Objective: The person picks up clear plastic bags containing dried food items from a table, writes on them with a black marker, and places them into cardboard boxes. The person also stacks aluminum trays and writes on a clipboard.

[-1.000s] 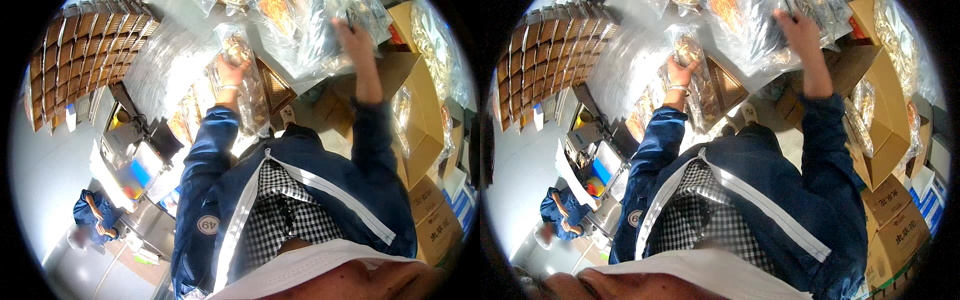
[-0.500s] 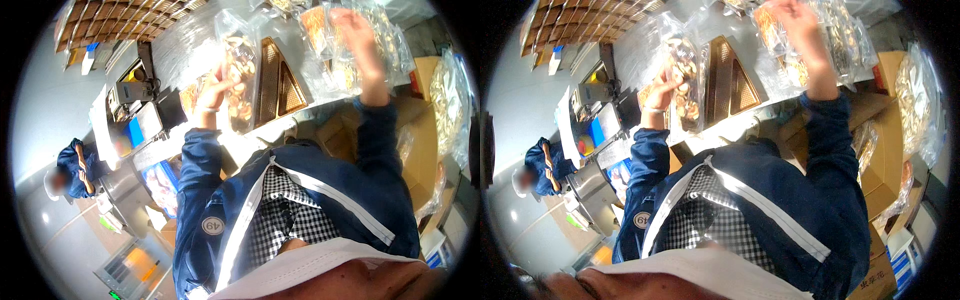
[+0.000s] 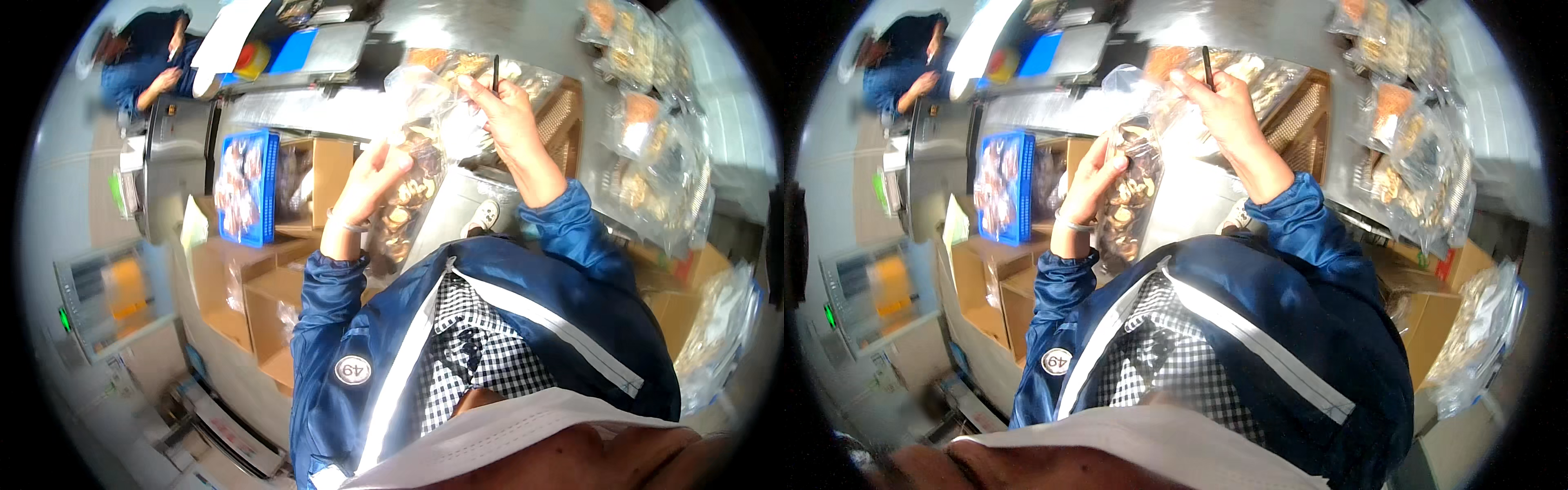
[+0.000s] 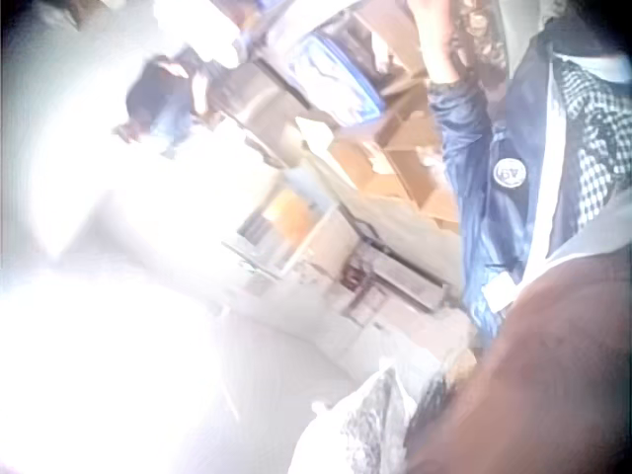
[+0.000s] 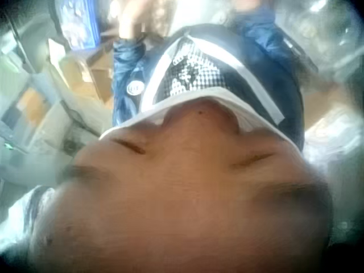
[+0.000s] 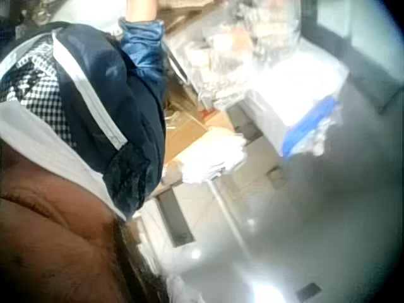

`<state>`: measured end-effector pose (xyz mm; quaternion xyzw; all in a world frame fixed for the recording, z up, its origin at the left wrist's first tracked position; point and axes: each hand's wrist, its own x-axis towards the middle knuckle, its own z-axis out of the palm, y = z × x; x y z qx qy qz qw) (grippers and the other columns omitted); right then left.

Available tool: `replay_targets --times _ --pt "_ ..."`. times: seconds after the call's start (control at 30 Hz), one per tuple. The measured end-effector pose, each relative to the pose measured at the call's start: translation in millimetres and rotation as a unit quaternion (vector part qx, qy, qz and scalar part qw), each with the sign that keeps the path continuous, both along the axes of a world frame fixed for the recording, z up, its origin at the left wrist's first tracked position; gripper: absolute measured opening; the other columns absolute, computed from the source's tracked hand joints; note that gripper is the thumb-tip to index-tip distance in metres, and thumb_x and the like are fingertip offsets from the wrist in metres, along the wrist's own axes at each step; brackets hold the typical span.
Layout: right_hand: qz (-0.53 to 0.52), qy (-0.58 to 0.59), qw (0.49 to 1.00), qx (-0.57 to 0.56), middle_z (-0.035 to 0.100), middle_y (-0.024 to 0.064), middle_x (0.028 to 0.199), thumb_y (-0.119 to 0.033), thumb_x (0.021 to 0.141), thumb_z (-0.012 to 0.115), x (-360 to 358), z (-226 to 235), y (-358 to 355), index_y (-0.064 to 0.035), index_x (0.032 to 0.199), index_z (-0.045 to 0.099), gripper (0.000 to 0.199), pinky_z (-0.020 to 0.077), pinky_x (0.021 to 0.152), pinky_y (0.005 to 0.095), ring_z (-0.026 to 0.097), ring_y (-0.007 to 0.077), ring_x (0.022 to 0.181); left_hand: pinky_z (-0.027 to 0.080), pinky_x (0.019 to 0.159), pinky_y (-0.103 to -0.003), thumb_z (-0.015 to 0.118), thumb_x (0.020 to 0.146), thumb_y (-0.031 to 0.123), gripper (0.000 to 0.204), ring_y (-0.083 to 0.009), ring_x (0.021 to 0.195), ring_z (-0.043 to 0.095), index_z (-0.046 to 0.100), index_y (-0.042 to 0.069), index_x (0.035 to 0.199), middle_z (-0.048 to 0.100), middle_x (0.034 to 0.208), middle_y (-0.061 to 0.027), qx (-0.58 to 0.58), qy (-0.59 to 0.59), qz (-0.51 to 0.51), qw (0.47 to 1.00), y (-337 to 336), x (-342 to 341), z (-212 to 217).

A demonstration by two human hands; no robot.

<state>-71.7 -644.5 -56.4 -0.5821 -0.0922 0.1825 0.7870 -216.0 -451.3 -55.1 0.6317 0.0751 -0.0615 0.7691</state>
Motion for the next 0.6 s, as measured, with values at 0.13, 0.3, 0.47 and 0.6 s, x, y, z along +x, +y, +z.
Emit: replay_targets --times 0.13,0.3,0.47,0.6 --pt "0.153 -0.097 0.973 -0.143 0.066 -0.0007 0.079 -0.038 0.091 0.071 -71.3 8.4 68.2 -0.0038 0.095 0.072 0.035 0.0427 0.059 0.022 0.057 0.0068 0.068 0.043 0.101 -0.031 0.068 0.093 0.023 0.058 -0.0155 0.116 0.055 0.046 -0.001 0.141 0.058 0.129 -0.008 -0.022 0.014 0.111 0.994 45.2 -123.8 -3.0" --pt "0.335 -0.491 0.767 -0.242 0.065 0.0034 0.071 -0.037 0.085 0.075 -148.6 13.0 136.9 0.0 0.088 0.071 0.037 0.0456 0.06 0.0291 0.055 0.0098 0.066 0.046 0.099 -0.031 0.071 0.091 0.017 0.057 -0.0149 0.114 0.056 0.047 -0.001 0.139 0.059 0.128 -0.0072 0.017 0.028 0.184 0.982 52.5 -248.0 -11.3" --pt "0.409 -0.305 0.851 -0.127 0.051 -0.0066 0.064 -0.022 0.087 0.076 -229.0 -9.7 185.2 -0.0025 0.075 0.065 0.025 0.035 0.054 0.0244 0.043 0.0024 0.062 0.045 0.1 -0.032 0.07 0.091 0.019 0.059 -0.0166 0.116 0.057 0.046 -0.002 0.14 0.059 0.13 -0.009 -0.094 0.052 0.216 0.97 52.0 -333.5 -13.7" --pt "0.311 -0.28 0.879 -0.229 0.057 -0.0062 0.072 -0.027 0.089 0.074 -255.5 24.4 229.7 -0.0068 0.08 0.066 0.023 0.0379 0.058 0.0232 0.046 0.0027 0.065 0.048 0.095 -0.03 0.075 0.087 0.022 0.061 -0.0172 0.108 0.061 0.05 0.0 0.138 0.061 0.125 -0.0102 -0.02 0.069 0.243 0.967 55.2 -396.2 -27.3"
